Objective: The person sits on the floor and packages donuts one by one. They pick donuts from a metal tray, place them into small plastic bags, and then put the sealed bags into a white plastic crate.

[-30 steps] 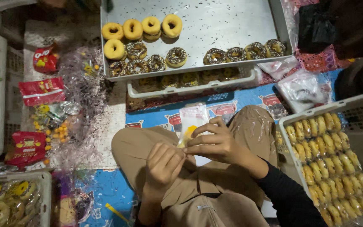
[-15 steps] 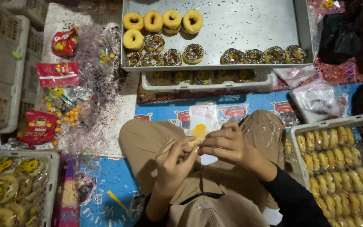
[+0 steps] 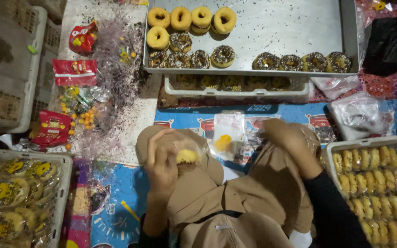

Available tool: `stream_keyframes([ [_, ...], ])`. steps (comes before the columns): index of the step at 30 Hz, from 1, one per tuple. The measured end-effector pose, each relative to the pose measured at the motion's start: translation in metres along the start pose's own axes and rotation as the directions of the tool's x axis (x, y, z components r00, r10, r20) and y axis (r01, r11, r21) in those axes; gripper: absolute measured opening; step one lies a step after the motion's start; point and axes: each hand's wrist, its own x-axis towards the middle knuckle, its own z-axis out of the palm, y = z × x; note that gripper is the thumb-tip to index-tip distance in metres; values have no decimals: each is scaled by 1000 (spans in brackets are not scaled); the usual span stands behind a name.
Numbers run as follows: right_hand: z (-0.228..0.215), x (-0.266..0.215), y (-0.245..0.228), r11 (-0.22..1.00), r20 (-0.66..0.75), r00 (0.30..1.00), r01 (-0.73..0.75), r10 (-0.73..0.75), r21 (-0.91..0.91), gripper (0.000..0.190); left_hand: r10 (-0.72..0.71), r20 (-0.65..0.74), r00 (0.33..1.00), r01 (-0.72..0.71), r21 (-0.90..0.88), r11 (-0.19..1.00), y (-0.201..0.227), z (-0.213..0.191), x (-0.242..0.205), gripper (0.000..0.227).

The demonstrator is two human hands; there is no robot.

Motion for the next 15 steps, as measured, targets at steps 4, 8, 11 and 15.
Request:
stream_keyframes([
  [4, 38, 44, -117, 537, -349, 904, 427, -248, 727, 67, -504, 21, 863, 447, 431, 784, -25, 32, 7, 12],
  [8, 113, 88, -185, 12, -377, 858, 398, 349, 917, 16, -417, -129, 900, 430, 101, 897, -64, 34, 4, 14],
  [11, 174, 71, -196, -90, -196, 895, 251, 401, 964, 15, -342, -122, 932, 350, 60, 935, -84, 28, -23, 17],
  [15, 216, 45, -173, -241, 166, 914, -78, 370, 967, 57, -396, 4, 918, 372, 336, 865, -107, 30, -68, 26],
])
